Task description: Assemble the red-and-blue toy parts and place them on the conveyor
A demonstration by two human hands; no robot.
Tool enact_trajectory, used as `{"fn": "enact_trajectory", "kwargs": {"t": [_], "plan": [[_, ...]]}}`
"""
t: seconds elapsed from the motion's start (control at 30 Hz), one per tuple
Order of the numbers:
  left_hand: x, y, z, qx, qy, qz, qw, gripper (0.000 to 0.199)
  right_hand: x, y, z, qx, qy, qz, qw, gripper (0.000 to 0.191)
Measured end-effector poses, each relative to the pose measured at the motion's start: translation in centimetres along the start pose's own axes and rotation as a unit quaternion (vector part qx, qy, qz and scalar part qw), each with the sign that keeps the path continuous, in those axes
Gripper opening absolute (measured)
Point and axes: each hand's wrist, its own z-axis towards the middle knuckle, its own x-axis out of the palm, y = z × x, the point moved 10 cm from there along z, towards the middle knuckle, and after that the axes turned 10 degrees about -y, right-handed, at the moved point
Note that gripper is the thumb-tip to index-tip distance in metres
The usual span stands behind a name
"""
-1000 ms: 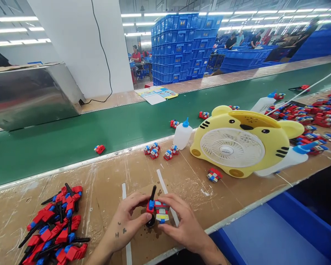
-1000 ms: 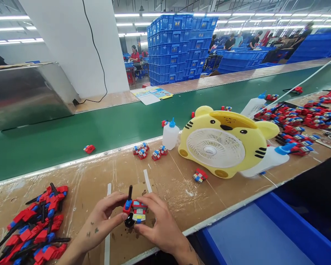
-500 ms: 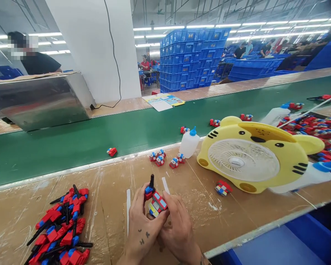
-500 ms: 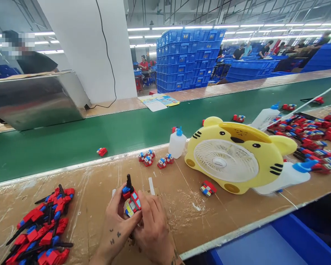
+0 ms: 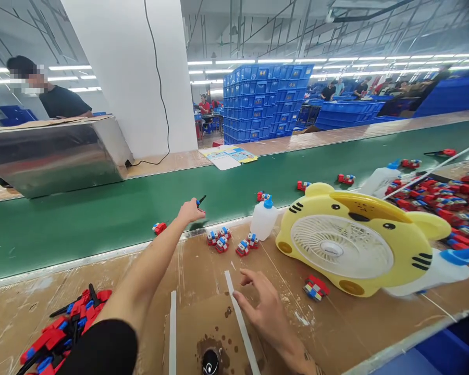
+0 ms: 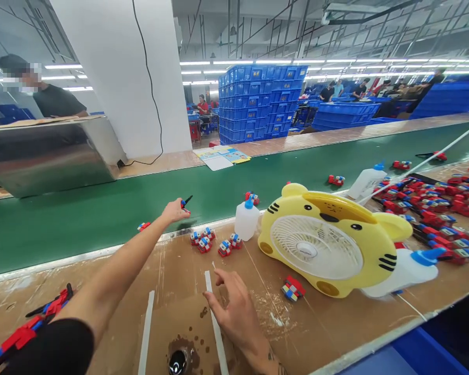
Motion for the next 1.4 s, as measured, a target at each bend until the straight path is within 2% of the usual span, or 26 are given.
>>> {"fn": "enact_trajectory", "kwargs": {"t": [0.07, 0.13, 0.23, 0.33, 0.4, 0.43, 0.5, 0.57, 0.63, 0.7, 0.8, 0.87, 0.97, 1.1, 1.2, 1.27, 1.33, 1.4], "plan": [[1.9, 0.1, 2.1, -0.017, 0.021, 0.034, 0.999, 0.033, 0.9, 0.3, 1.5, -0.016, 0.028, -0.009, 0.999, 0.018], [3.6, 0.2, 2.8, -0.026, 0.031, 0.055, 0.998, 0.034, 2.0, 1.0, 2.7, -0.043, 0.053, -0.012, 0.998, 0.012], [5.6, 0.2, 2.7, -0.010, 0.028, 0.066, 0.997, 0.043, 4.0, 2.2, 4.1, -0.096, 0.089, 0.002, 0.991, 0.012], [5.8, 0.8, 1.8, 0.027, 0.025, 0.061, 0.997, 0.057, 6.7, 3.1, 6.9, -0.108, 0.097, 0.029, 0.989, 0.013], [4.1, 2.6, 0.9, 0.052, 0.026, 0.060, 0.997, 0.063, 9.9, 3.0, 9.8, -0.085, 0.101, 0.011, 0.991, 0.019], [2.6, 4.0, 0.1, 0.063, 0.026, 0.063, 0.996, 0.063, 12.0, 3.0, 11.3, -0.074, 0.110, -0.010, 0.991, 0.023], [-1.7, 7.8, -2.2, 0.077, 0.025, 0.083, 0.993, 0.057, 17.0, 3.6, 13.9, -0.082, 0.138, -0.052, 0.986, 0.029], [-6.4, 12.5, -5.8, 0.075, 0.034, 0.117, 0.990, 0.044, 22.1, 4.8, 15.7, -0.109, 0.160, -0.057, 0.979, 0.041], [-10.3, 16.9, -10.8, 0.057, 0.061, 0.156, 0.984, 0.031, 26.6, 6.0, 16.5, -0.142, 0.192, -0.052, 0.970, 0.055], [-12.4, 20.4, -16.2, 0.030, 0.091, 0.190, 0.977, 0.018, 29.9, 6.5, 16.7, -0.169, 0.232, -0.051, 0.957, 0.051], [-12.8, 23.1, -22.4, -0.009, 0.097, 0.225, 0.969, 0.026, 31.9, 6.3, 16.9, -0.181, 0.270, -0.052, 0.944, 0.029], [-11.9, 23.3, -24.6, -0.025, 0.083, 0.238, 0.967, 0.028, 31.2, 6.2, 17.0, -0.178, 0.271, -0.046, 0.945, 0.024], [-10.2, 22.7, -25.3, -0.043, 0.052, 0.238, 0.969, 0.027, 27.1, 6.7, 15.8, -0.174, 0.244, -0.015, 0.954, 0.027], [-9.0, 22.3, -24.1, -0.041, 0.021, 0.184, 0.982, 0.025, 17.8, 7.3, 10.6, -0.155, 0.176, 0.027, 0.972, 0.029], [-9.4, 22.8, -22.9, -0.036, 0.004, 0.120, 0.992, 0.017, 10.8, 7.3, 6.2, -0.102, 0.127, 0.154, 0.975, 0.026], [-10.1, 22.9, -22.4, -0.039, -0.008, 0.086, 0.996, 0.017, 7.4, 7.1, 4.0, -0.068, 0.100, 0.223, 0.967, 0.027], [-10.4, 22.2, -22.7, -0.046, -0.018, 0.003, 0.999, 0.032, 5.2, 6.6, 2.4, -0.045, 0.084, 0.237, 0.967, 0.029], [-9.6, 20.7, -24.2, -0.072, -0.006, -0.159, 0.985, 0.048, 4.0, 5.3, 1.2, -0.001, 0.076, 0.240, 0.968, 0.042]]}}
